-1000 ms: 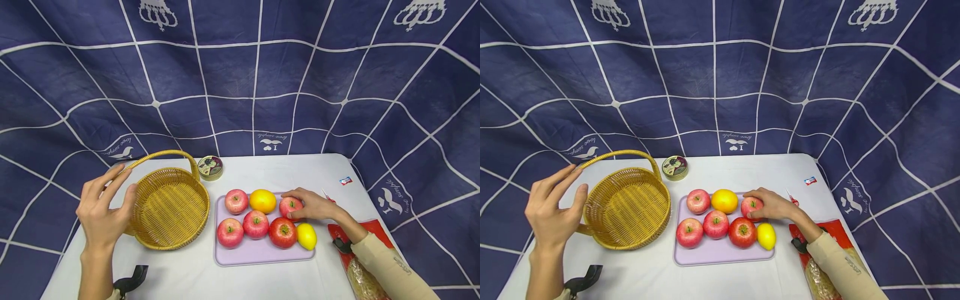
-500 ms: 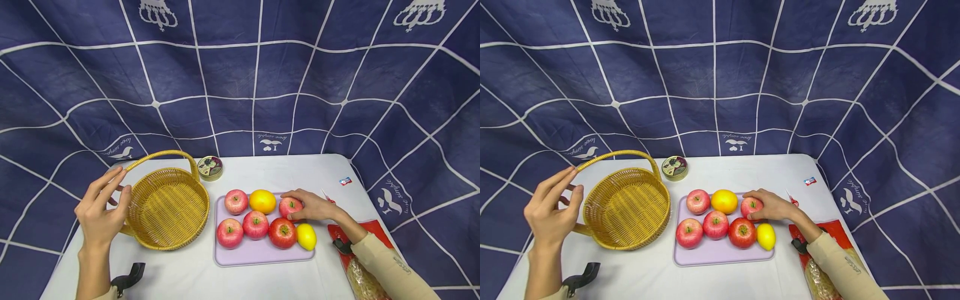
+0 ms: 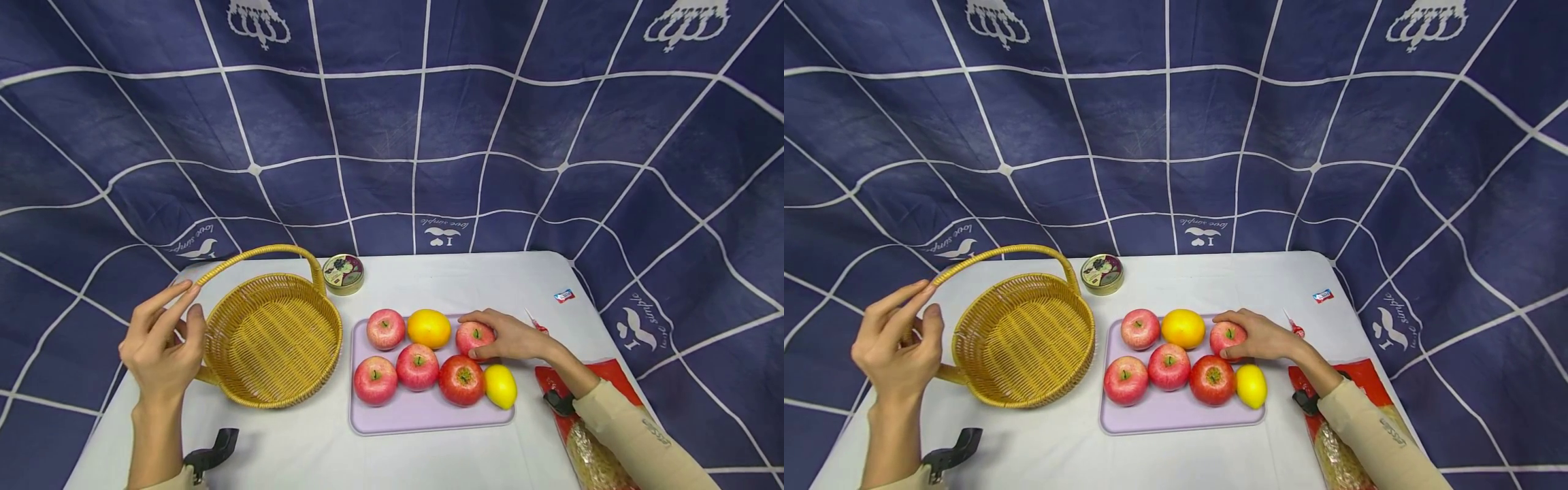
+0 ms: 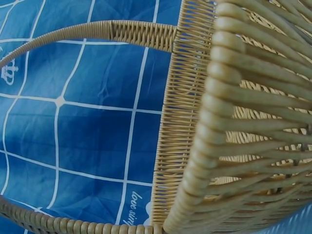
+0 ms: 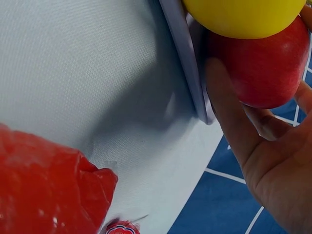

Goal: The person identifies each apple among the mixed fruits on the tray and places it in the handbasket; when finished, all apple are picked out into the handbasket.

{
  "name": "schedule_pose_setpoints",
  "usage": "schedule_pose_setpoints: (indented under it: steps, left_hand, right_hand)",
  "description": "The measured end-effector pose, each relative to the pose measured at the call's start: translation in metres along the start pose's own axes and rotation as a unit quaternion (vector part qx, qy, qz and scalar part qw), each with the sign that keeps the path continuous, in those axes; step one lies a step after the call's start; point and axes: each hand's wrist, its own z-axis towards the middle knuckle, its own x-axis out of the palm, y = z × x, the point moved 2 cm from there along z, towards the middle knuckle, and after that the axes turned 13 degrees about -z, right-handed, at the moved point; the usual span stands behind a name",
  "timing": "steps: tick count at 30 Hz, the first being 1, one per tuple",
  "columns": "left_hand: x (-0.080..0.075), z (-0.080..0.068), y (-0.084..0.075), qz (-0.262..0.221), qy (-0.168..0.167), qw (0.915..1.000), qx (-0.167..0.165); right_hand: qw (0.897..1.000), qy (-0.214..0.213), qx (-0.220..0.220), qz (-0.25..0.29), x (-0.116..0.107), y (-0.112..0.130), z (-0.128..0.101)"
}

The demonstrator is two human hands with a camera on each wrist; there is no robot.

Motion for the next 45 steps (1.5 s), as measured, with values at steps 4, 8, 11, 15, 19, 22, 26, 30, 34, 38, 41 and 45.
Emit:
schedule_pose_setpoints:
  steps: [4,8,11,15,19,22,26,30,34,38,41,45]
  left_hand:
    - [0.0,-0.001,0.001,-0.008,-0.019,0.9998,0.0]
    - [-0.003,-0.005,0.006,-0.009,-0.039,0.9992,-0.002]
    - [-0.006,-0.009,0.012,-0.009,-0.05,0.9987,-0.004]
    - [-0.008,-0.012,0.018,-0.013,-0.061,0.9981,-0.003]
    - [-0.01,-0.013,0.021,-0.017,-0.067,0.9976,-0.001]
    - [-0.01,-0.013,0.022,-0.019,-0.071,0.9973,-0.002]
    - [-0.01,-0.013,0.021,-0.021,-0.074,0.9971,-0.004]
    - [-0.01,-0.014,0.021,-0.024,-0.08,0.9965,-0.006]
    - [-0.01,-0.016,0.021,-0.024,-0.089,0.9958,-0.007]
    - [-0.011,-0.017,0.022,-0.019,-0.094,0.9953,-0.006]
    - [-0.011,-0.018,0.022,-0.02,-0.095,0.9953,-0.006]
    - [-0.011,-0.019,0.024,-0.024,-0.094,0.9953,-0.006]
  right_hand:
    - [1.0,0.001,0.003,0.007,0.0,0.0,0.0]
    - [1.0,-0.001,0.003,0.007,0.001,0.0,0.0]
    - [1.0,-0.003,0.006,0.008,0.001,-0.001,0.0]
    - [1.0,-0.007,0.008,0.01,0.002,-0.001,0.0]
    - [1.0,-0.013,0.002,0.01,0.002,-0.001,-0.001]
    - [1.0,-0.016,-0.004,0.01,0.002,0.001,-0.002]
    - [1.0,-0.013,-0.006,0.007,0.002,0.002,-0.003]
    - [1.0,-0.006,-0.004,0.006,0.002,0.002,-0.003]
    - [1.0,-0.006,-0.003,0.006,0.003,0.002,-0.002]
    - [1.0,-0.013,-0.005,0.0,0.003,0.002,-0.002]
    - [1.0,-0.023,-0.01,-0.005,0.004,0.002,-0.002]
    - [0.999,-0.032,-0.016,-0.011,0.004,0.002,-0.002]
